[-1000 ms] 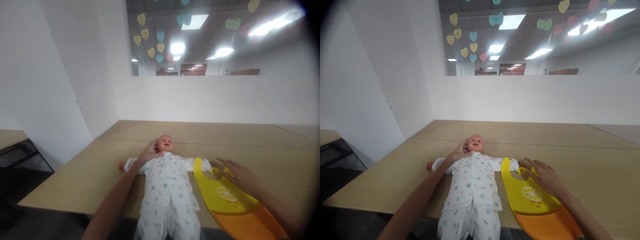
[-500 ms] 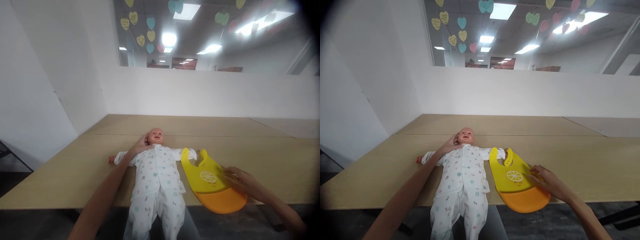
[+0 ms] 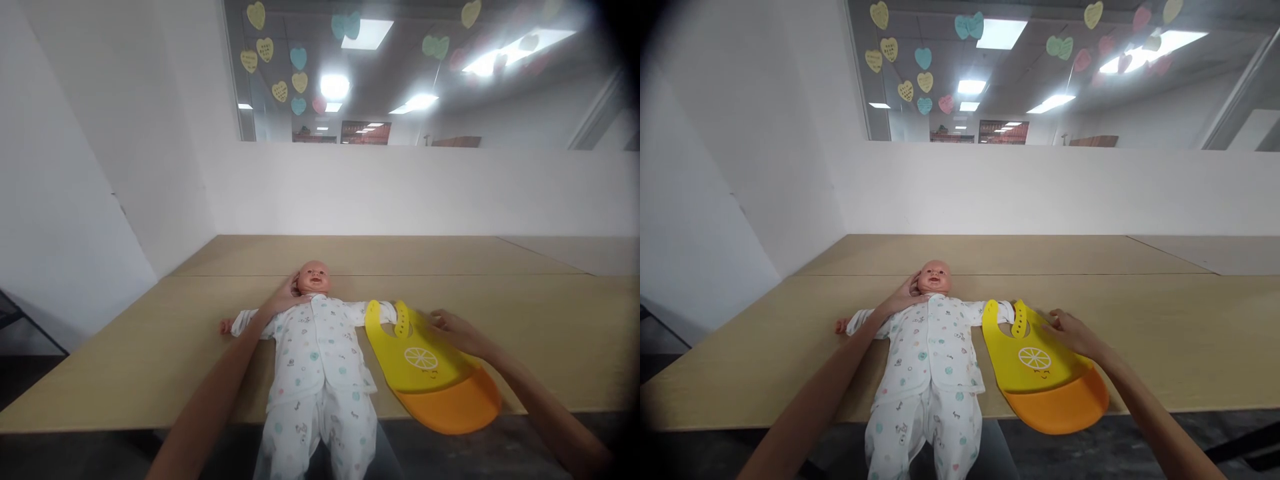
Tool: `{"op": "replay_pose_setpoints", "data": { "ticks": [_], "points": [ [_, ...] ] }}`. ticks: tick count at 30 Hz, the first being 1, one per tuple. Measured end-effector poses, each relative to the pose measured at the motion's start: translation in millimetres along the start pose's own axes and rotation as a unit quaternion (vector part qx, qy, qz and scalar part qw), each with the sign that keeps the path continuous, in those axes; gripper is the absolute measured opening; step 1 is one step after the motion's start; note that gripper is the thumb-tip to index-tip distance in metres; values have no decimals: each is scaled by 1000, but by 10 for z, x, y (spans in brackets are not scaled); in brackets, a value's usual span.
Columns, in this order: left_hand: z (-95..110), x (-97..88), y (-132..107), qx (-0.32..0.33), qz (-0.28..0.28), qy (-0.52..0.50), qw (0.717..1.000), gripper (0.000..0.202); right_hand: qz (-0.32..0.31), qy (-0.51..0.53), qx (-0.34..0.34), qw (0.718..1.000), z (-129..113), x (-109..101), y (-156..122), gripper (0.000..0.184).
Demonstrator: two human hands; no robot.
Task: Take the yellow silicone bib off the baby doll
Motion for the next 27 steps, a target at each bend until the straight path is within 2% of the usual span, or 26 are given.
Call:
{"op": "replay_pose_setpoints", "data": {
  "ticks": [3,7,10,12,15,20,24,27],
  "points": [
    [0,3,-24,19,-13,12,1000,125,-7,-27,-28,999,-101,25,134,67],
    [-25,3,-41,31,-18,22,999,122,-15,-41,-60,997,-205,140,206,86],
    [-51,-1,-42,31,-19,18,999,123,22,-78,-104,991,-277,249,188,94],
    [-66,-9,-40,35,-21,20,999,124,40,-100,-120,987,-322,303,177,90],
    [-86,-33,-32,45,-28,31,998,123,29,-106,-141,984,-376,325,190,75],
    [-115,-71,-24,34,-30,46,998,124,35,-36,-144,988,-383,250,239,59],
    [-96,-45,-36,37,-25,41,998,126,24,49,-121,991,-335,235,210,65],
    [-58,-7,-51,42,-25,35,998,122,14,58,-120,991,-325,244,168,66]
  ]
}}
Point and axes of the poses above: each hand's wrist, its own y-axis towards the middle knuckle, its own x-axis out of the palm, z = x × y, the point moved 1 cm from there along y, towards the middle knuckle, and after that the axes turned 10 degrees about x, right-handed, at the moved point
